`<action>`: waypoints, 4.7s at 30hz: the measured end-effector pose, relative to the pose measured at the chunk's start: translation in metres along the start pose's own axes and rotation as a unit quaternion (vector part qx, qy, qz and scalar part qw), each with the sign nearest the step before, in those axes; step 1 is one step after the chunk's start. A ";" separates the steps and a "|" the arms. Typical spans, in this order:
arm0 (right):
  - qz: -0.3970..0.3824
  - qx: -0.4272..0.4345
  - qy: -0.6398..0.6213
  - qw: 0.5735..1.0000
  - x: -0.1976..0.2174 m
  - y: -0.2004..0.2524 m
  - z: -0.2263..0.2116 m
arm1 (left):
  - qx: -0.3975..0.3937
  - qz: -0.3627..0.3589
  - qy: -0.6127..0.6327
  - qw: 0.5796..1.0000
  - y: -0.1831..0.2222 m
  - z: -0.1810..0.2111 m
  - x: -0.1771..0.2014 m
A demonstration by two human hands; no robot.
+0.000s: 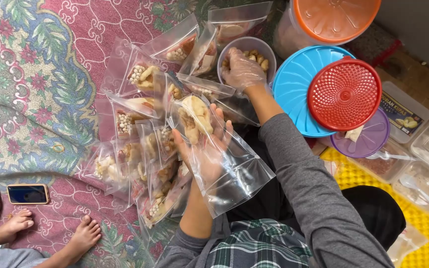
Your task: A person is manually packing various snack items into small plastic bags while sitting on the floor, using their hands and a spoon.
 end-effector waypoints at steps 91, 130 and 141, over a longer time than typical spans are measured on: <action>0.441 0.085 -0.293 0.844 0.205 0.441 0.089 | 0.245 -0.038 0.099 0.964 0.052 -0.170 0.061; 0.337 0.161 -0.173 0.911 0.168 0.053 -0.005 | 0.125 0.179 -0.021 0.976 0.021 -0.108 0.086; 0.230 0.175 0.012 0.957 0.120 0.033 -0.018 | 0.134 0.187 -0.016 0.973 0.015 -0.107 0.094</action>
Point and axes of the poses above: each hand's wrist, its own y-axis away from the middle knuckle, its own x-axis out of the back of the hand, z = x × y, the point moved 10 cm from there along -y, towards the middle knuckle, and after that the axes turned 10 degrees about z, right-handed, at the moved point
